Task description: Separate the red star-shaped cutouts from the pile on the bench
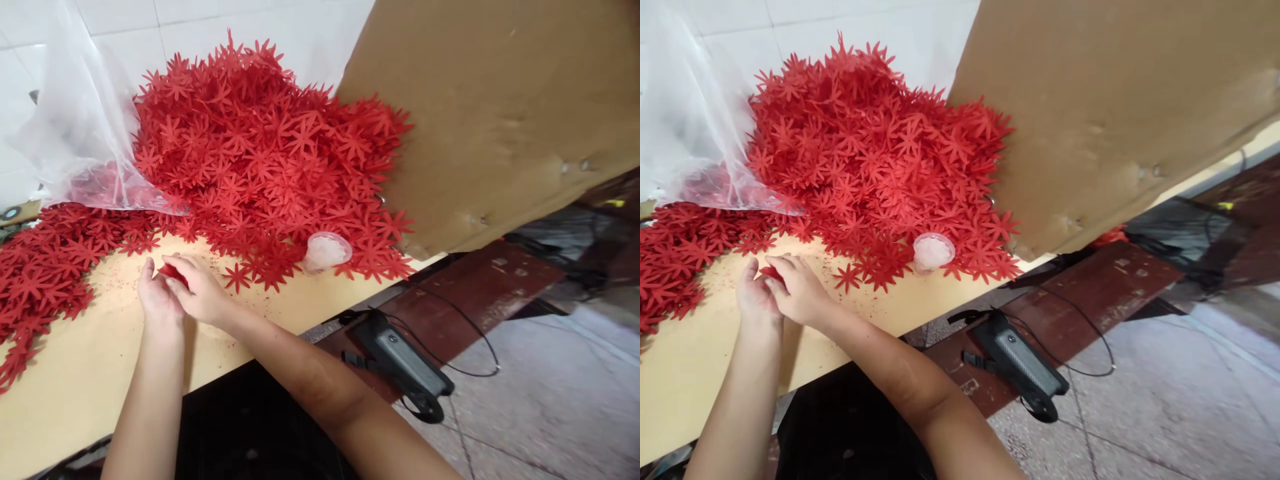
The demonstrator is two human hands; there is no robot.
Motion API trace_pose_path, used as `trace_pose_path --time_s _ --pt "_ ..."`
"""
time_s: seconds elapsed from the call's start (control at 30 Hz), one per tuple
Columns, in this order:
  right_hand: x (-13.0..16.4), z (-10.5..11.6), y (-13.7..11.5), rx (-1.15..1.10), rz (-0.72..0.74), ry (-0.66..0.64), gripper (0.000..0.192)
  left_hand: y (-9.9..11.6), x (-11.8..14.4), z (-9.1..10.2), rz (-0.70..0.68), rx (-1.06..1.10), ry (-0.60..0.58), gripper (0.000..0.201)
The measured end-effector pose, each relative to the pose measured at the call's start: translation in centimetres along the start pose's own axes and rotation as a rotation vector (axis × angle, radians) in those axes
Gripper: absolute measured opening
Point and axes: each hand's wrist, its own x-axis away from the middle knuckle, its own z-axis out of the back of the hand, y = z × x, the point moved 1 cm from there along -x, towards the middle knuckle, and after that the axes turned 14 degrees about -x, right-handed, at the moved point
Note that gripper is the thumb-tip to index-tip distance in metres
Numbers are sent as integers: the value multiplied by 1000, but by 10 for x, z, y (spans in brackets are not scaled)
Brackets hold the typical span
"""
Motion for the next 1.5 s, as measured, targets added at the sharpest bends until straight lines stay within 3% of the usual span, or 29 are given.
trace_pose_path --time_s 0.07,0.1,0.2,0.4,0.5,0.63,0.77,0.93,1.03,1.2,1.5 --pt "-9 3 12 -65 -52 114 34 0 11 -9 43 59 115 33" --pt "-14 5 17 -85 -72 172 33 -1 16 -13 57 64 118 31" --pt "-24 12 25 -74 -87 288 29 -7 26 -21 78 27 1 26" --pt "-23 24 16 144 -127 188 46 -17 17 -14 116 -13 0 27" --pt "-18 31 22 164 -121 218 51 -22 13 -11 136 23 2 25" --pt "-13 39 42 -29 -82 268 67 -27 11 -8 164 45 -20 23" --pt "-8 42 55 -337 -178 229 75 -27 9 -6 141 47 32 29" --pt "2 42 48 -447 -261 109 69 -22 6 -10 94 -34 17 27" --pt "5 46 43 -530 -263 53 53 -16 5 -10 60 -114 43 21" --pt "8 58 41 -657 -300 97 26 -14 0 -6 -23 -121 57 18" --pt "6 53 44 -742 -362 198 37 -26 -4 -3 -20 -221 42 14"
